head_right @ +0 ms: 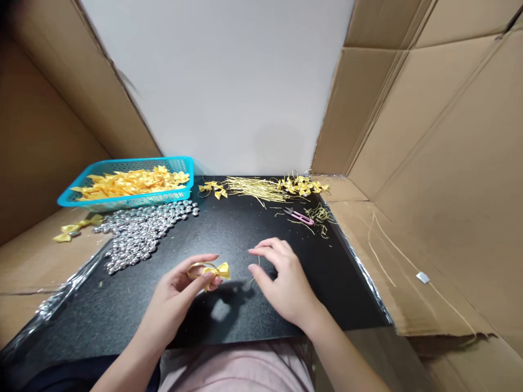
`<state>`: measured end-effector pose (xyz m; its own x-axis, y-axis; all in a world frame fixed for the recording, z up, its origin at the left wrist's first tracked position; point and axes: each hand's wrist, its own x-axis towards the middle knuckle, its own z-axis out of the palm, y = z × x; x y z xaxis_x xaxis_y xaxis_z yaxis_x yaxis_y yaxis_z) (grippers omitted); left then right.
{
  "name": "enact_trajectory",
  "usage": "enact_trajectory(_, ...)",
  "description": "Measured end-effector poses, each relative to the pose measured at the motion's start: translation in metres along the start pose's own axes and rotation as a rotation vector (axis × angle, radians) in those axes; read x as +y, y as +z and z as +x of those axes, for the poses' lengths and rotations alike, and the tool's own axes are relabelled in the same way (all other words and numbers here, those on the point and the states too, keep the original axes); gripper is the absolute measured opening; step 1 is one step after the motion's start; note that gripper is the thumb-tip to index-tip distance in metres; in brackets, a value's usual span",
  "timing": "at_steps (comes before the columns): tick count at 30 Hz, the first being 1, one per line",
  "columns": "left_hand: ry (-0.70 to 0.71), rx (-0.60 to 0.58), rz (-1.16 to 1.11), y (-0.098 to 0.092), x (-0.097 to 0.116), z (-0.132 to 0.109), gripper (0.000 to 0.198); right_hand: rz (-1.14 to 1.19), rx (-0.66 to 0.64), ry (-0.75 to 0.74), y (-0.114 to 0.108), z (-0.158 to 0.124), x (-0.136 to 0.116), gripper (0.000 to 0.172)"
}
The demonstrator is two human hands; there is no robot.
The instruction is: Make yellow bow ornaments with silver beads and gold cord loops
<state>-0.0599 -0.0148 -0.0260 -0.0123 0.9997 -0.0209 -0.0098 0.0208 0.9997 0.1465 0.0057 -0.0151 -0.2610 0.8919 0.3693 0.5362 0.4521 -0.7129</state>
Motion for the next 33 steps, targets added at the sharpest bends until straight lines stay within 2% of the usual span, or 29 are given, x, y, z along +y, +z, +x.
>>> enact_trajectory(4, 0.059, -0.034, 0.092, 0.001, 0.0, -0.005, 0.029, 0.086, -0.113, -0.061, 0.012, 0.007, -0.018, 0.018)
enact_trajectory(9, 0.173, -0.048, 0.247, 0.0, -0.001, -0.009, 0.024, -0.03, -0.145, -0.116, 0.02, 0.011, -0.023, 0.011)
enact_trajectory(15, 0.233, -0.063, 0.404, 0.002, 0.004, -0.003, 0.016, -0.1, -0.15, -0.109, 0.023, 0.014, -0.022, 0.012)
enact_trajectory(17, 0.231, -0.069, 0.455, 0.002, 0.004, -0.001, 0.015, -0.099, -0.096, -0.098, 0.022, 0.014, -0.024, 0.013)
enact_trajectory(20, 0.241, -0.022, 0.53, 0.001, 0.003, 0.0, 0.015, -0.022, 0.061, -0.107, 0.018, 0.008, -0.031, 0.013)
enact_trajectory(22, 0.272, 0.014, 0.574, 0.001, 0.003, -0.001, 0.015, 0.046, -0.004, -0.153, 0.018, 0.0, -0.038, 0.013)
enact_trajectory(23, 0.299, 0.028, 0.595, 0.001, 0.002, -0.001, 0.013, 0.066, -0.118, -0.182, 0.02, -0.004, -0.04, 0.013)
enact_trajectory(24, 0.33, 0.04, 0.619, 0.002, 0.002, -0.002, 0.012, 0.047, -0.193, -0.176, 0.022, -0.007, -0.042, 0.018)
enact_trajectory(25, 0.366, 0.054, 0.647, 0.003, 0.002, -0.002, 0.01, -0.002, -0.188, -0.149, 0.025, -0.009, -0.043, 0.024)
enact_trajectory(29, 0.529, 0.098, 0.792, 0.005, 0.004, 0.003, 0.012, -0.244, -0.083, 0.023, 0.038, -0.002, -0.038, 0.036)
enact_trajectory(31, 0.622, 0.108, 0.87, 0.006, 0.008, 0.009, 0.014, -0.309, -0.056, 0.059, 0.04, 0.008, -0.035, 0.034)
enact_trajectory(33, 0.728, 0.112, 0.96, 0.008, 0.014, 0.016, 0.013, -0.318, -0.047, 0.105, 0.039, 0.018, -0.033, 0.024)
